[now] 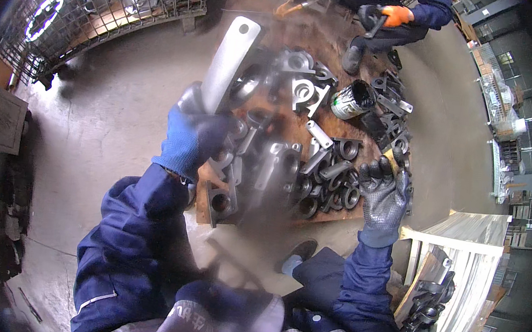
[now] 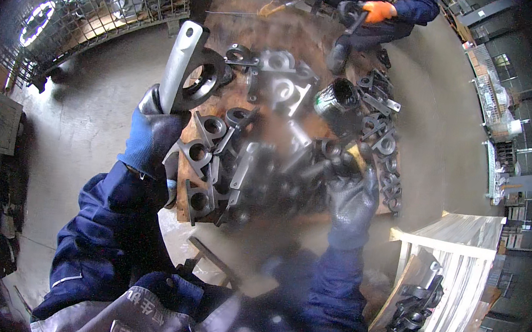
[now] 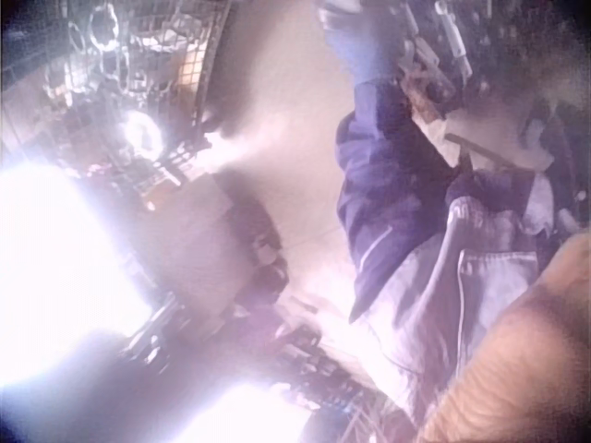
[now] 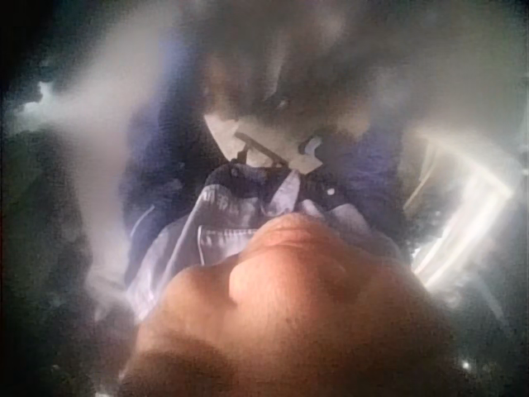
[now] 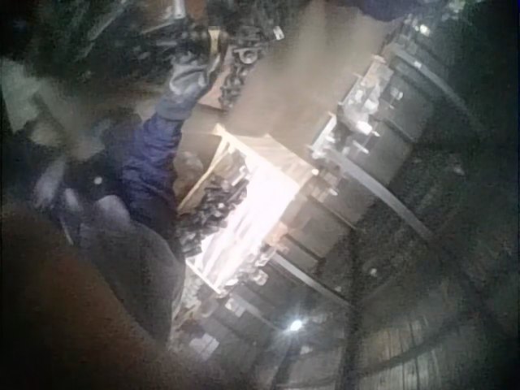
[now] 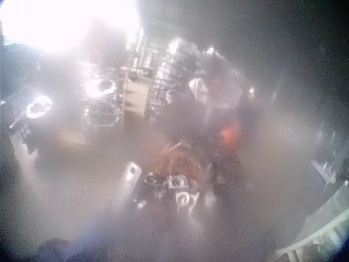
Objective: The person repeatedly picks up metal parts from a wooden workbench, applies black paint with a brush, and places the painted parts back on the bench. The person turns each part to coat multiple surfaces before setting it down and picking up the next one.
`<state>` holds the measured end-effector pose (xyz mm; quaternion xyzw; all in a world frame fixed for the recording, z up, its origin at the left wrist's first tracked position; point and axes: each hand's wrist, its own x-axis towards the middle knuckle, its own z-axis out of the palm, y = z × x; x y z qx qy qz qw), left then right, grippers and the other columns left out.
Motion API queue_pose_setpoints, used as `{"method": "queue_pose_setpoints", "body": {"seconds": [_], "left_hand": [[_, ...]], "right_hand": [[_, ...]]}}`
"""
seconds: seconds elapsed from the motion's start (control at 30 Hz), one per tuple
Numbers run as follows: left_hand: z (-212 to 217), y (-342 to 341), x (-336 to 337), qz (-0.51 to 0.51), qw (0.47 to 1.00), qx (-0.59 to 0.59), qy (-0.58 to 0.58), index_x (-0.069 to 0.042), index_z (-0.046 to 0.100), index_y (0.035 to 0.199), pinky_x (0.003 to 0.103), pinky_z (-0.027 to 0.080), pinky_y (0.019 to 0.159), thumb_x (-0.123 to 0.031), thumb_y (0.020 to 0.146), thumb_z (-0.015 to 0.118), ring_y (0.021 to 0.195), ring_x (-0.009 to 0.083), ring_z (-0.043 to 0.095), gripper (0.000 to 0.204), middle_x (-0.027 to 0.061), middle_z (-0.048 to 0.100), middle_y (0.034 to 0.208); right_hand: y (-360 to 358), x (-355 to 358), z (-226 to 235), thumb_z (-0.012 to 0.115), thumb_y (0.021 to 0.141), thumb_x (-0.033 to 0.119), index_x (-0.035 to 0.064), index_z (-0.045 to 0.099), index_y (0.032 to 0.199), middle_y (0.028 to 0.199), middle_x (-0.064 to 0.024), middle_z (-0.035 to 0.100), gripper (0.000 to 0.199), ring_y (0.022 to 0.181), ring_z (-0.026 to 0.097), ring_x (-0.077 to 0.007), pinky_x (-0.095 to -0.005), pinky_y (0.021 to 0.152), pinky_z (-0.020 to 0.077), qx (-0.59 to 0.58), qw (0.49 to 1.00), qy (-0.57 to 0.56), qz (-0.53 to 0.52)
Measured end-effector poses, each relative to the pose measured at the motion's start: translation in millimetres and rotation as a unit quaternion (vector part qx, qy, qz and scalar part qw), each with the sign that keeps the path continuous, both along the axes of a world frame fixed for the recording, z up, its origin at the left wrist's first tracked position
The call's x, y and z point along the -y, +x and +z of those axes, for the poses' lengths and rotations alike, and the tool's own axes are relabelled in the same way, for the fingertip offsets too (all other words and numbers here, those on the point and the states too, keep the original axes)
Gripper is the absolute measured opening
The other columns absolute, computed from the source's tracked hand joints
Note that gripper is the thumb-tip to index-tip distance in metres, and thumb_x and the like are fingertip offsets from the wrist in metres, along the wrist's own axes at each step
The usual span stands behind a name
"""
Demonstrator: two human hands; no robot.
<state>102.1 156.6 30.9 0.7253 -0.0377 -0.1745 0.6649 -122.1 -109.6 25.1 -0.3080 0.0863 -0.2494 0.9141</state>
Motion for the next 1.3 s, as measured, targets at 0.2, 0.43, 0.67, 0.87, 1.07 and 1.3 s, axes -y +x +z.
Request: {"method": "queue_pose_setpoints", "body": {"seconds": [0.2,0.43,0.67,0.87,1.07,1.3], "left_hand": [[-1,-10,10,-0.018,1.000,-0.009,-0.017,-0.003,0.059,0.106,0.026,0.050,0.071,0.003,0.075,0.070,0.082,0.0097,0.059,0.033,0.0034,0.065,0.093],[-24,-27,27,-0.079,0.989,0.106,-0.065,-0.002,0.058,0.106,0.026,0.052,0.058,-0.004,0.080,0.072,0.069,0.0105,0.062,0.029,0.0074,0.066,0.087],[-20,-39,34,-0.136,0.989,0.001,-0.062,-0.001,0.055,0.111,0.027,0.055,0.059,-0.001,0.084,0.069,0.072,0.0143,0.066,0.030,0.0094,0.068,0.093],[-16,-45,41,-0.145,0.988,-0.013,-0.053,-0.003,0.055,0.113,0.025,0.052,0.050,0.000,0.082,0.070,0.063,0.0118,0.063,0.034,0.0078,0.068,0.088],[-21,-47,41,-0.162,0.986,0.026,-0.008,-0.003,0.057,0.111,0.026,0.053,0.054,0.003,0.079,0.070,0.069,0.0120,0.064,0.035,0.0077,0.068,0.091],[-29,-44,37,-0.184,0.983,0.013,-0.008,-0.003,0.059,0.110,0.030,0.056,0.074,0.003,0.077,0.075,0.088,0.0153,0.066,0.038,0.0081,0.069,0.099]], "right_hand": [[11,-41,7,0.050,0.101,0.021,-0.0009,0.058,0.122,0.114,-0.0138,0.065,0.031,0.105,0.062,-0.0240,-0.0383,0.093,0.0508,-0.150,0.926,-0.335,-0.093],[22,-73,40,0.058,0.096,0.040,-0.0042,0.061,0.116,0.111,-0.0159,0.067,0.049,0.101,0.066,-0.0244,-0.0363,0.092,0.0501,-0.061,0.819,-0.567,-0.064],[32,-81,37,0.060,0.094,0.037,-0.0041,0.060,0.120,0.113,-0.0155,0.068,0.049,0.103,0.067,-0.0226,-0.0336,0.091,0.0508,-0.085,0.821,-0.564,-0.019],[36,-84,33,0.061,0.093,0.024,-0.0023,0.061,0.121,0.112,-0.0122,0.068,0.038,0.100,0.067,-0.0171,-0.0290,0.084,0.0531,-0.090,0.810,-0.579,-0.017],[38,-81,27,0.061,0.092,0.009,0.0048,0.061,0.122,0.109,-0.0116,0.068,0.031,0.093,0.068,-0.0193,-0.0313,0.079,0.0552,-0.089,0.779,-0.620,-0.028],[34,-78,32,0.064,0.084,-0.002,0.0106,0.060,0.127,0.100,-0.0088,0.067,0.045,0.084,0.067,-0.0165,-0.0275,0.072,0.0556,-0.127,0.741,-0.659,-0.027]]}}
